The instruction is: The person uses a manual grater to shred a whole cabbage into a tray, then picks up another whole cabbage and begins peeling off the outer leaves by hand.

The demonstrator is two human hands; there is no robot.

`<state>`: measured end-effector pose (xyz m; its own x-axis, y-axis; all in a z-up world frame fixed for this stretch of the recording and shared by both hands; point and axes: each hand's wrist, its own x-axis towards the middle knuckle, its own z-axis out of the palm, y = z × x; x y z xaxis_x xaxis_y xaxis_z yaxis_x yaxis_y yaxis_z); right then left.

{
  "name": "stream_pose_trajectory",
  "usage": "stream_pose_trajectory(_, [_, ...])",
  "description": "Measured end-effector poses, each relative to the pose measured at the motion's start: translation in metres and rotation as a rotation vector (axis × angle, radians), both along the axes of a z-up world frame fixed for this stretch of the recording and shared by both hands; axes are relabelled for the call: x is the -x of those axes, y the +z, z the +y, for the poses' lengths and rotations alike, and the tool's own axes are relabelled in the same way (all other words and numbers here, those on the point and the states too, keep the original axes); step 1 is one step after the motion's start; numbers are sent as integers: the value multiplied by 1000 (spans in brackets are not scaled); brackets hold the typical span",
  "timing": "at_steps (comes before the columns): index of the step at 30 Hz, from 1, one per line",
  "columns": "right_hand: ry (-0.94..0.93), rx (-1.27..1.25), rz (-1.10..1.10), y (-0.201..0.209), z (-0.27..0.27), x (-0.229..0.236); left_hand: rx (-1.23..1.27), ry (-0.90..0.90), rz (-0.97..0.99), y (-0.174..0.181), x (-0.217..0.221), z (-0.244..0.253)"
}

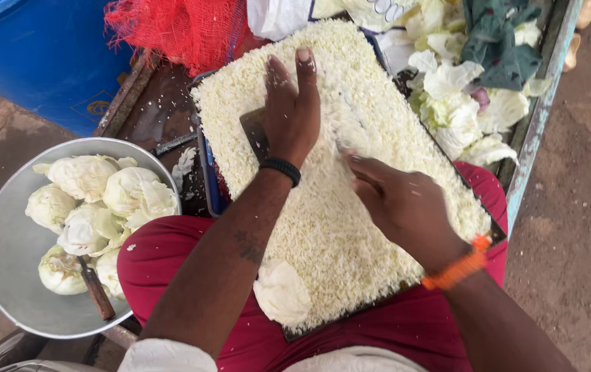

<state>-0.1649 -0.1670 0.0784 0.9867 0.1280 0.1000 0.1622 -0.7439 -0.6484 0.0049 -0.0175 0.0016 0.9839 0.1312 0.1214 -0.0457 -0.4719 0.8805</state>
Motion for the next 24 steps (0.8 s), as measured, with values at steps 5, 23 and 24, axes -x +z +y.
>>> stream_pose_trajectory(5, [-32, 190, 2, -9, 13, -1, 97, 24, -60, -5, -2, -3])
stream_pose_trajectory(23, [188, -229, -209, -14, 22, 5, 419, -21, -46, -8, -5, 7])
stream_pose_trajectory(24, [185, -234, -201, -16, 23, 9, 414, -20, -37, -10, -2, 9])
